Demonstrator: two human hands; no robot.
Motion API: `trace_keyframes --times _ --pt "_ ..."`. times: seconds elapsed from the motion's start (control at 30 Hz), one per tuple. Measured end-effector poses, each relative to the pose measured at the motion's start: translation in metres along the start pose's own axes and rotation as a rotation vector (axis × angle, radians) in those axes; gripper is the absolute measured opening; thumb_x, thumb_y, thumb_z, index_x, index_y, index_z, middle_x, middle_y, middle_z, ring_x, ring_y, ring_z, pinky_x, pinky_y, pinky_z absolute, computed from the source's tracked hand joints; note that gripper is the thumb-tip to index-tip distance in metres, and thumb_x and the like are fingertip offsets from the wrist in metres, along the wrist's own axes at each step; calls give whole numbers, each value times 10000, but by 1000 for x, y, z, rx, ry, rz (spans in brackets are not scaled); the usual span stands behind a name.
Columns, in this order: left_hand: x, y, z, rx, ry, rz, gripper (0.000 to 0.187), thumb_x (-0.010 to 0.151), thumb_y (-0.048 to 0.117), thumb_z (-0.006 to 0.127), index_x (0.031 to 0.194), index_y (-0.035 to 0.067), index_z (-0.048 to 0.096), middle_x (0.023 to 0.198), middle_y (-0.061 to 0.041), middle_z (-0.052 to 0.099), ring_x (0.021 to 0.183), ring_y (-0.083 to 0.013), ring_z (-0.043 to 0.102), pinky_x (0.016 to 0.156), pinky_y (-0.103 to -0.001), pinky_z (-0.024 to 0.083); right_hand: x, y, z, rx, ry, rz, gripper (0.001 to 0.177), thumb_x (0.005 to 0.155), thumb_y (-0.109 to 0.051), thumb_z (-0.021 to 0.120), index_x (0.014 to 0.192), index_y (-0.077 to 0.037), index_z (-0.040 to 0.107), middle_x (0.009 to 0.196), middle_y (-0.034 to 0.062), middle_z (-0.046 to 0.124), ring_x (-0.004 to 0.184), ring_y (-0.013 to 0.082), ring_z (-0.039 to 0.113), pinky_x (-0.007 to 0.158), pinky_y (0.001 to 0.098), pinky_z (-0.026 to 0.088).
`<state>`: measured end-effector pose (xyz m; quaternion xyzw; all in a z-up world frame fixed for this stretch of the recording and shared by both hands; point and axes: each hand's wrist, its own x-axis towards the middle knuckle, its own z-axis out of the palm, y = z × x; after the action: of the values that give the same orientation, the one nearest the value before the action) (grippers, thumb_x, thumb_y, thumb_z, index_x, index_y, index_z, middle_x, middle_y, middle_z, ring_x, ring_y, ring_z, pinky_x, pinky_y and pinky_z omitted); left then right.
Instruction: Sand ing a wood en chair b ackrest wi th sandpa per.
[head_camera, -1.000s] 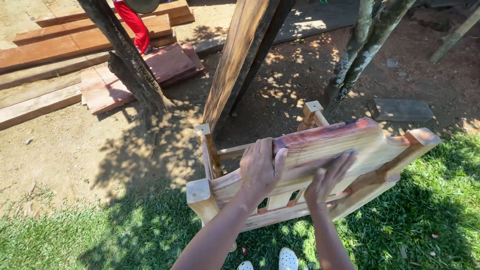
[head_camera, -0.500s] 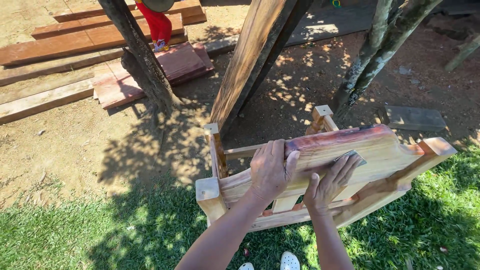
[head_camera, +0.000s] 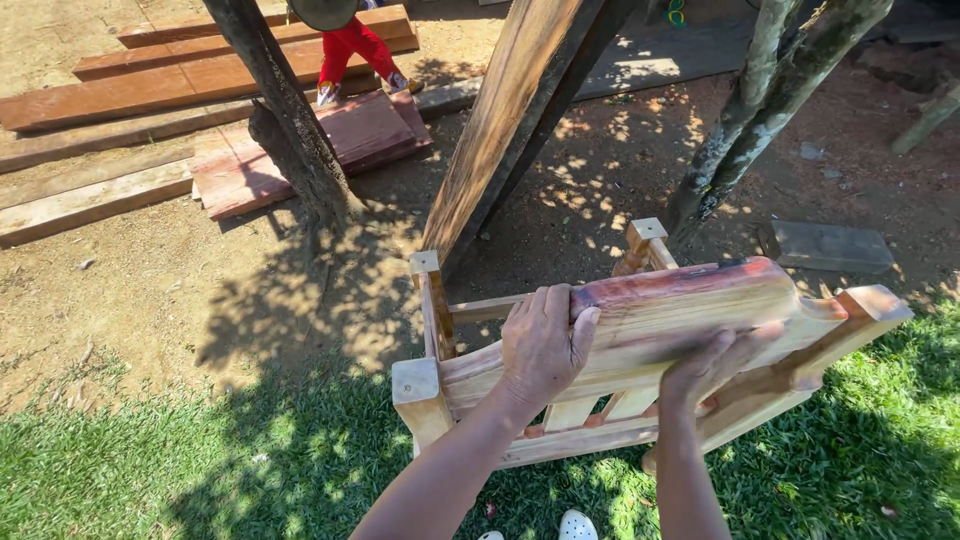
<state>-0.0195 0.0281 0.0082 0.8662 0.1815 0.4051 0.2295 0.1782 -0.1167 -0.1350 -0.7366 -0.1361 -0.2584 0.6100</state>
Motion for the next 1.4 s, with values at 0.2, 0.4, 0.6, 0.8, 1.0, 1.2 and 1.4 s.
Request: trace_keyframes --times 0.2,0.4,0.6,0.8,1.0,1.2,1.4 --pt "-2 -1 0 -18 17 3 373 1035 423 564 1009 52 585 878 -120 612 835 -323 639 739 -456 502 -61 -89 -8 -169 -287 -493 779 1125 -594 202 1688 -78 46 1750 206 24 1642 413 21 1326 607 53" --pt "1 2 -1 9 27 4 368 1017 416 584 1008 49 601 863 -116 623 814 -315 648 722 -459 503 46 9 -8 41 9 -153 790 1146 -602 233 1694 -55 81 1786 198 86 1678 363 142 1365 534 168" --pt "-2 1 -5 -50 11 31 318 1052 369 569 1015 54 593 834 -112 612 748 -306 647 688 -446 517 20 -34 8 436 -4 99 984 1020 -711 339 1611 -83 -134 1563 300 350 1423 431 454 1231 550 394" --pt "2 2 -11 -65 48 87 312 1061 343 557 1078 35 598 899 -140 626 829 -356 639 743 -457 508 -93 -113 5 -114 -366 -477 781 1118 -582 208 1683 -60 76 1740 256 29 1643 439 -12 1326 590 -27" --pt "0 1 -9 -59 33 19 307 1051 329 557 1099 30 611 905 -129 635 828 -336 650 744 -441 503 -17 -83 -1 -178 -115 -384 705 1144 -517 204 1689 -78 119 1775 179 84 1676 364 36 1375 509 29" --pt "0 1 -10 -25 64 66 273 1073 297 539 1119 37 607 959 -145 643 876 -357 650 778 -462 504 15 -72 2 -2 89 -67 717 1149 -503 233 1684 -37 126 1782 192 71 1675 352 23 1360 482 24" --pt "-1 3 -12 -23 32 8 259 1055 286 544 1103 41 613 968 -164 653 872 -380 643 766 -478 500 -30 -72 -8 -168 -132 -293 760 1128 -548 234 1684 -54 76 1775 176 44 1669 337 3 1358 518 10"
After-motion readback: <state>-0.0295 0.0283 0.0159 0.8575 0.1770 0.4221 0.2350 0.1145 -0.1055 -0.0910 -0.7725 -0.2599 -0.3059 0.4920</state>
